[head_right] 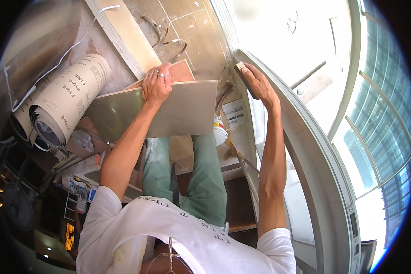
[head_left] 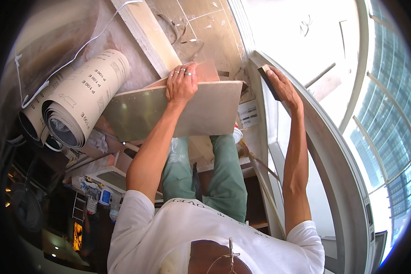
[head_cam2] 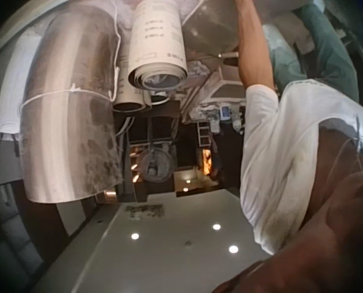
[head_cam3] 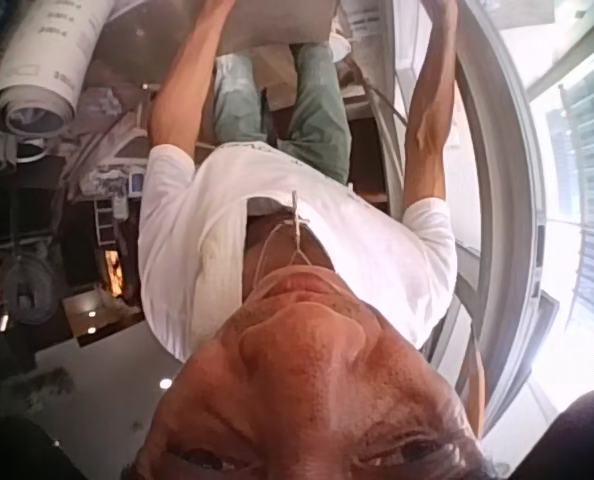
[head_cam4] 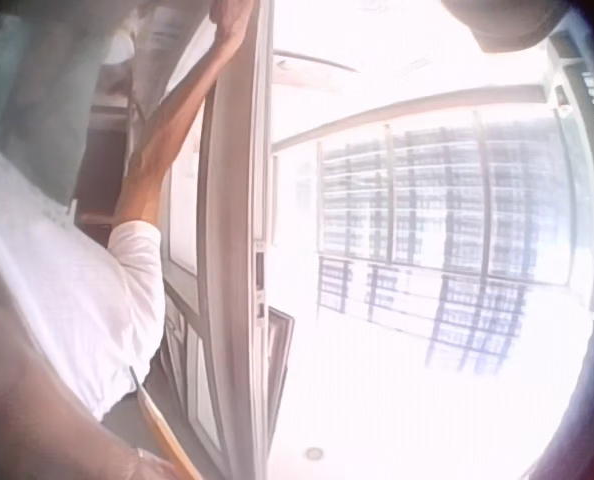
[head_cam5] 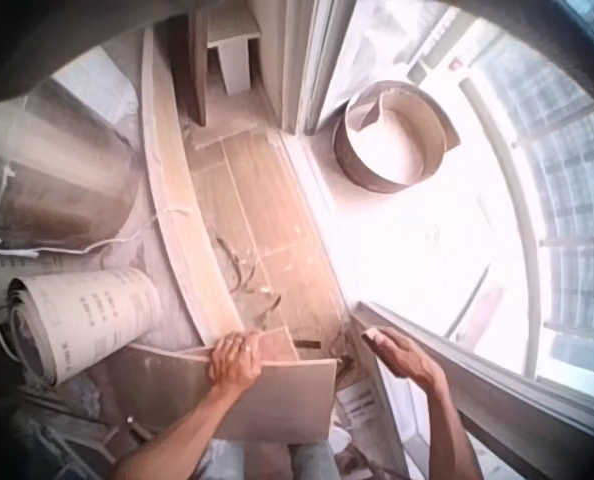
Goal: The person uses a utility knife to score and snap a rectangular sheet of material on a workbench. They repeat the cutting process on another sheet, then briefly handle a wallet and cash before returning to the workbench.
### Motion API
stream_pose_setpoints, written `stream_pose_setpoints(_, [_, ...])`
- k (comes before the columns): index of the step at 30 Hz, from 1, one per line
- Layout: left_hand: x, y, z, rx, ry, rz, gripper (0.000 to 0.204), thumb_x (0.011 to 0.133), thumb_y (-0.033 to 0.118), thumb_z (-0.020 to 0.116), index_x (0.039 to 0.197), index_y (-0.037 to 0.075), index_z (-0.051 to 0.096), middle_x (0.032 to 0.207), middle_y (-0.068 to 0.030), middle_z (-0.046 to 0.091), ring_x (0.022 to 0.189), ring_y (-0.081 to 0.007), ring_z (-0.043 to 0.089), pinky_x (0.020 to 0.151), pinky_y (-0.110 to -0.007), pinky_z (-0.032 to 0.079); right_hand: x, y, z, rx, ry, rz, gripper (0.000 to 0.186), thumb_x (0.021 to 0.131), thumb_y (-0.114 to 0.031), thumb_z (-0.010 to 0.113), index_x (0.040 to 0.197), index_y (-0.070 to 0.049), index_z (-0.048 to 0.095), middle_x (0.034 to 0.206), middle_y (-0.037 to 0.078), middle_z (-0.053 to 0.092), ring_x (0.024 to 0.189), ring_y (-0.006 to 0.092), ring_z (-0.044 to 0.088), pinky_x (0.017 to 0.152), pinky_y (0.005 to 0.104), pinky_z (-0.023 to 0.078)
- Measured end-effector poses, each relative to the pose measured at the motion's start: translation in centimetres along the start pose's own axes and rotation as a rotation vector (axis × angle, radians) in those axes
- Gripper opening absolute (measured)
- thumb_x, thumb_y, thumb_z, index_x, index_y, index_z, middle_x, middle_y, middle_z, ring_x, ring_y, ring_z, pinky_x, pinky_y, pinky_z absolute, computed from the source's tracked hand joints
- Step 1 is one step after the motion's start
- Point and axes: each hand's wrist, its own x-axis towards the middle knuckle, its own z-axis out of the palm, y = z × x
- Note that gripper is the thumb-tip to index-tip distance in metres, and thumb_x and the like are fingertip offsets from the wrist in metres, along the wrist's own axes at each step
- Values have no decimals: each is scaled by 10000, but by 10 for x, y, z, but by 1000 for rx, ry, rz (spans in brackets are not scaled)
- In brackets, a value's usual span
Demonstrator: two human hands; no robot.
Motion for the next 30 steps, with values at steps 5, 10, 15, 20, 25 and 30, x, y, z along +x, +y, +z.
stream_pose_setpoints(5, [-5,-3,3,-13,26,17,260,901,124,554,1150,105,630,1055,-82,689,979,-286,646,865,-403,490,-52,-13,95,95,241,-260,474,913,-291,666,1337,-105,564,1147,163,584,1062,337,568,938,427,462])
stream_pose_setpoints(10, [-10,-6,10,13,45,29,249,914,135,545,1144,111,635,1013,-92,691,943,-287,652,829,-405,499,-72,-12,167,-408,332,-388,447,814,-159,727,1236,-93,595,1188,140,551,1089,326,512,943,444,401])
stream_pose_setpoints(15, [-18,-13,19,41,82,21,226,927,158,537,1126,124,636,990,-92,691,925,-280,654,807,-412,501,-31,10,128,154,688,-235,352,914,-189,677,1189,13,588,990,133,637,836,204,613,753,346,506])
stream_pose_setpoints(20, [-11,-5,11,24,82,-11,206,958,217,512,1083,127,647,968,-80,706,942,-275,656,827,-410,503,8,46,105,352,216,-154,283,923,-278,672,989,-3,690,790,10,612,741,89,539,686,234,450])
stream_pose_setpoints(25, [-14,-8,16,-24,168,30,206,949,224,528,1106,158,643,950,-93,704,874,-299,660,766,-427,508,20,52,108,150,327,-174,265,933,-255,631,881,5,646,693,44,606,654,122,562,652,280,469])
stream_pose_setpoints(30, [-16,-17,24,-51,232,75,204,964,247,515,1068,139,653,939,-104,703,857,-306,662,749,-438,512,12,35,109,-187,418,-240,255,928,-259,615,919,-5,637,697,147,631,633,239,626,656,357,490])
